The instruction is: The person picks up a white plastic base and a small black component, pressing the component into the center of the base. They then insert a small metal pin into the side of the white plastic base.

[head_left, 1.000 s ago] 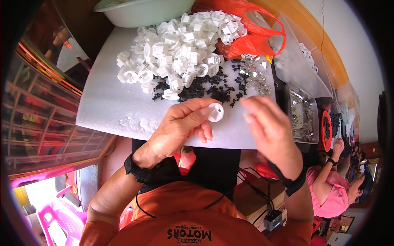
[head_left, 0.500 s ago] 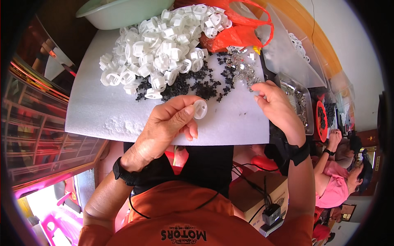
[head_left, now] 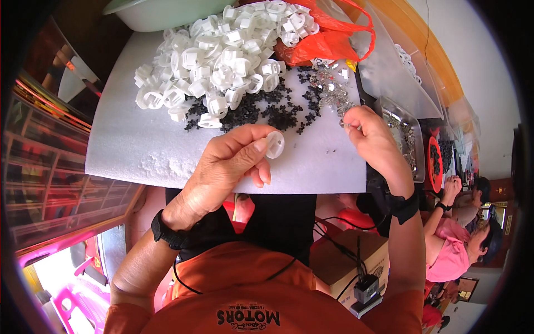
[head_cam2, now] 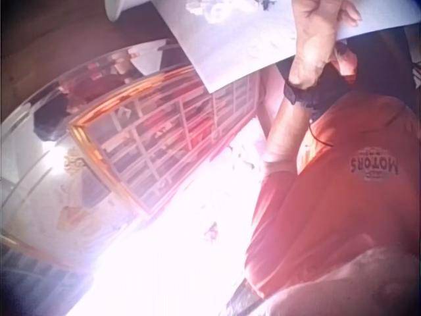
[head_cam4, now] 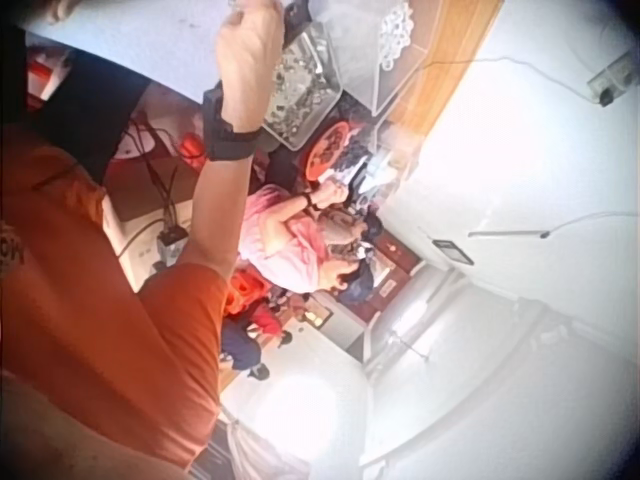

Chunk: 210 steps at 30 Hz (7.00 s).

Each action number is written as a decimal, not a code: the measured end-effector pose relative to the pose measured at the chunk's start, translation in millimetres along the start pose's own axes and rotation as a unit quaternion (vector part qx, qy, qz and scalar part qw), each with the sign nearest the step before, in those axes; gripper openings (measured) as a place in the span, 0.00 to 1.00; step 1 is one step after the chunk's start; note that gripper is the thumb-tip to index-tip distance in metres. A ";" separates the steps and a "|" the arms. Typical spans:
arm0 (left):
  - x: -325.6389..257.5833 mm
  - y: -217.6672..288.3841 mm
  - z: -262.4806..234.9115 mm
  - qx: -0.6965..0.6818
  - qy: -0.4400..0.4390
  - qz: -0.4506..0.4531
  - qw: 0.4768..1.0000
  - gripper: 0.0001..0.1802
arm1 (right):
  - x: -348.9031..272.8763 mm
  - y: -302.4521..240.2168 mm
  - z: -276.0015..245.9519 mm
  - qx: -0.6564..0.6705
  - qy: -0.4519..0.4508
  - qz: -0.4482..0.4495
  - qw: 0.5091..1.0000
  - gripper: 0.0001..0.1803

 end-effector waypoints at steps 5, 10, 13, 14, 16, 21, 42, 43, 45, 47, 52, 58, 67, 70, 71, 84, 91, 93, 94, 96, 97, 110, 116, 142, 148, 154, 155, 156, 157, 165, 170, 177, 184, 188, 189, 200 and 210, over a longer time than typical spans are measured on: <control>1.1 -0.6 -0.7 0.007 -0.003 0.009 1.000 0.18 | 2.2 0.8 -0.7 -0.026 0.009 -0.014 1.000 0.06; 1.2 -0.9 0.0 0.003 -0.003 0.006 1.000 0.18 | 1.3 -1.3 2.2 0.072 -0.023 0.030 0.997 0.04; 1.5 -0.3 0.3 0.002 0.001 0.005 1.000 0.17 | 2.8 -14.5 1.7 0.128 -0.066 0.046 0.988 0.03; 1.6 -0.4 -0.7 0.010 0.003 0.008 1.000 0.17 | 2.8 -18.5 6.4 0.166 -0.098 0.049 0.980 0.02; 2.0 -1.0 -0.4 0.016 0.004 0.009 1.000 0.17 | 3.4 -15.7 13.9 0.156 -0.094 0.050 0.982 0.03; 1.4 0.4 0.3 0.021 0.003 0.010 1.000 0.18 | 4.9 -12.6 18.3 0.070 -0.085 0.054 0.992 0.04; 0.9 2.0 -0.2 0.023 -0.003 0.029 0.999 0.18 | -0.1 -22.8 16.0 -0.035 -0.007 -0.005 0.999 0.04; 1.2 2.2 -0.1 0.023 -0.003 0.029 0.999 0.18 | -0.5 -24.8 15.6 -0.052 0.001 -0.013 0.999 0.04; 1.8 2.8 1.2 0.014 -0.012 0.031 0.999 0.17 | -0.7 -27.6 15.4 -0.069 0.009 -0.021 0.997 0.04; 1.5 2.2 0.1 0.014 -0.012 0.032 0.999 0.17 | -0.5 -27.1 15.7 -0.056 -0.001 -0.004 0.998 0.04; 1.2 2.6 0.8 0.018 -0.015 0.036 0.999 0.17 | -1.4 -21.8 14.1 0.027 -0.038 -0.005 0.999 0.05; 0.9 1.9 0.2 0.023 -0.007 0.028 0.999 0.17 | -5.1 -24.1 16.3 0.054 -0.042 -0.007 0.998 0.05; 0.5 2.3 0.2 0.022 -0.007 0.038 0.999 0.17 | -6.7 -30.1 16.3 0.051 -0.042 0.006 0.998 0.06; 0.7 2.5 0.8 0.025 -0.006 0.036 0.999 0.17 | -5.2 -33.1 19.7 0.075 -0.022 -0.004 0.997 0.06; 0.8 2.4 1.0 0.025 -0.005 0.034 0.999 0.17 | -4.8 -34.5 18.3 0.090 -0.002 -0.016 0.996 0.06; 0.7 3.5 0.8 0.024 -0.013 0.039 0.999 0.18 | -20.8 -42.6 14.2 -0.046 -0.007 -0.089 0.995 0.06; 0.6 3.5 0.2 0.034 -0.004 0.042 0.999 0.18 | -13.7 -33.7 19.8 -0.037 -0.031 -0.068 0.996 0.04; 0.9 2.9 0.3 0.026 -0.007 0.037 0.999 0.18 | -14.7 -38.3 19.2 -0.044 -0.029 -0.075 0.996 0.04; 1.0 3.2 0.1 0.027 -0.005 0.037 0.999 0.18 | -15.7 -44.1 16.3 -0.002 -0.023 -0.072 0.997 0.04; 0.6 3.1 0.5 0.025 -0.002 0.031 0.999 0.18 | -17.9 -60.5 10.5 0.042 -0.017 -0.069 0.997 0.04; 0.4 3.0 -0.2 0.026 0.000 0.030 0.999 0.18 | -18.9 -77.1 6.7 0.091 -0.004 -0.098 0.991 0.05; 1.6 1.5 -2.9 -0.069 0.003 -0.003 0.998 0.17 | -16.7 -127.3 27.0 0.155 0.091 -0.199 0.963 0.07; 2.1 -0.8 -6.4 -0.080 0.000 0.008 0.997 0.17 | -23.4 -130.3 23.4 0.154 0.109 -0.213 0.959 0.08; 2.9 0.1 -2.4 -0.024 -0.005 0.031 0.999 0.16 | -31.8 -119.4 30.2 0.197 0.094 -0.184 0.958 0.08; 1.4 1.9 -0.9 0.037 -0.004 0.068 0.997 0.16 | -21.2 -102.2 48.9 0.393 0.019 0.058 0.918 0.07; 0.0 2.1 1.6 0.068 0.008 0.072 0.995 0.15 | -26.0 -93.0 51.5 0.453 -0.004 0.135 0.881 0.07; 0.3 2.1 1.8 0.070 0.004 0.077 0.995 0.15 | -26.2 -94.2 50.2 0.453 -0.004 0.135 0.881 0.07; 0.9 2.2 0.9 0.070 -0.001 0.081 0.994 0.15 | -25.0 -95.9 49.2 0.450 -0.002 0.143 0.882 0.07; 1.4 2.1 -0.2 0.069 -0.001 0.080 0.994 0.15 | -24.2 -96.7 49.2 0.446 -0.001 0.150 0.882 0.07; 0.6 2.1 -0.7 0.073 -0.010 0.072 0.995 0.15 | -23.8 -94.6 49.4 0.439 -0.002 0.123 0.890 0.05; 0.6 3.6 -0.9 0.022 -0.004 0.047 0.999 0.16 | -24.5 -99.0 47.1 0.421 -0.006 0.115 0.900 0.05; 1.1 2.8 -0.5 0.035 -0.002 0.076 0.996 0.16 | -20.7 -98.8 43.9 0.400 0.029 0.103 0.910 0.05; -0.4 2.2 -0.9 0.062 0.019 0.083 0.994 0.16 | -20.7 -96.4 47.1 0.425 0.018 0.125 0.897 0.06; -0.6 4.4 0.4 0.058 0.007 0.091 0.994 0.16 | -22.0 -92.9 47.7 0.468 0.001 0.147 0.871 0.06; -0.4 5.3 0.8 0.053 0.001 0.097 0.994 0.16 | -22.2 -92.6 47.7 0.483 -0.006 0.151 0.862 0.06; 0.7 3.7 -4.3 0.015 0.006 0.059 0.998 0.17 | -20.5 -104.2 49.1 0.434 0.005 0.065 0.898 0.05; 0.0 4.6 -3.6 0.022 0.006 0.062 0.998 0.18 | -16.5 -109.6 45.9 0.393 0.056 0.063 0.916 0.04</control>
Point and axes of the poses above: each hand's wrist, its own x-axis towards the middle knuckle, its own z-axis out of the palm, y = z × x, the point moved 7 cm from there along x, towards the middle knuckle, and after that the axes turned 4 degrees about y, right-handed, at the moved point
